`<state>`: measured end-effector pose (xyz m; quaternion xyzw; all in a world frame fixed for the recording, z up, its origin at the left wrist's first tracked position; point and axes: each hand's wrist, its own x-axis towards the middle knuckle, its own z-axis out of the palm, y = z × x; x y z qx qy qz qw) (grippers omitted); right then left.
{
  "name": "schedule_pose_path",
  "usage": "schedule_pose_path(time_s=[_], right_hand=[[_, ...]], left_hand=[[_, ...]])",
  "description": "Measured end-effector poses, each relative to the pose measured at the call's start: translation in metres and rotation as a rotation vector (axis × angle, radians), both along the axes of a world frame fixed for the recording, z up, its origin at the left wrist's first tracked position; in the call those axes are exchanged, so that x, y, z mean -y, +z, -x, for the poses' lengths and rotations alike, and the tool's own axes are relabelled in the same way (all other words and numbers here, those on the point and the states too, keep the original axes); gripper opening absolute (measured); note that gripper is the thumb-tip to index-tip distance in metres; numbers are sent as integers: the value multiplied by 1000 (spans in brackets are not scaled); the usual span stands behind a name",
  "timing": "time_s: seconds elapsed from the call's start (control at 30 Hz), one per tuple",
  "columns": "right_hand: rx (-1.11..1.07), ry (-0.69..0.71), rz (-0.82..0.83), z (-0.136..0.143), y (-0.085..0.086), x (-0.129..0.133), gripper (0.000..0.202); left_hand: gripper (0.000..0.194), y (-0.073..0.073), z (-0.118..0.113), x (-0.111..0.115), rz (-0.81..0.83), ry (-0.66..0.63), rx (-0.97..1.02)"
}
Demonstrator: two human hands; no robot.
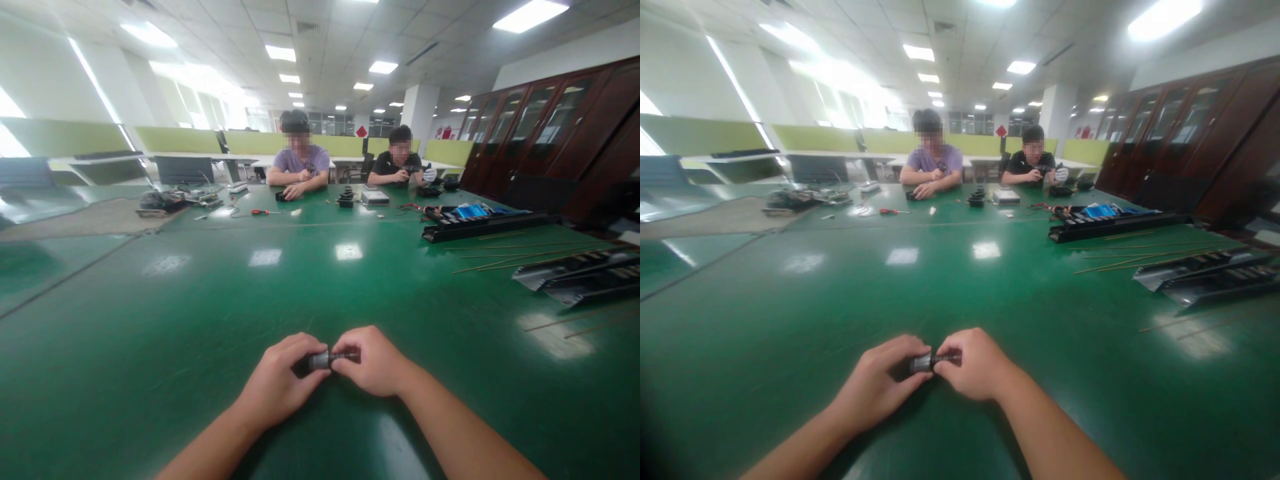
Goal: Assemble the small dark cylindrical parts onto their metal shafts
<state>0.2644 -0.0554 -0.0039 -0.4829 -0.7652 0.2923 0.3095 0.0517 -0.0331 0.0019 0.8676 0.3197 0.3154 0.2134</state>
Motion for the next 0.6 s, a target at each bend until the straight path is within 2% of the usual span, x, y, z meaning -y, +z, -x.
schedule_pose_path(time_s=[0.6], right_hand=[[22, -2, -15, 1, -1, -1, 13]], left_hand=[[16, -1, 2, -1, -43, 9, 18]])
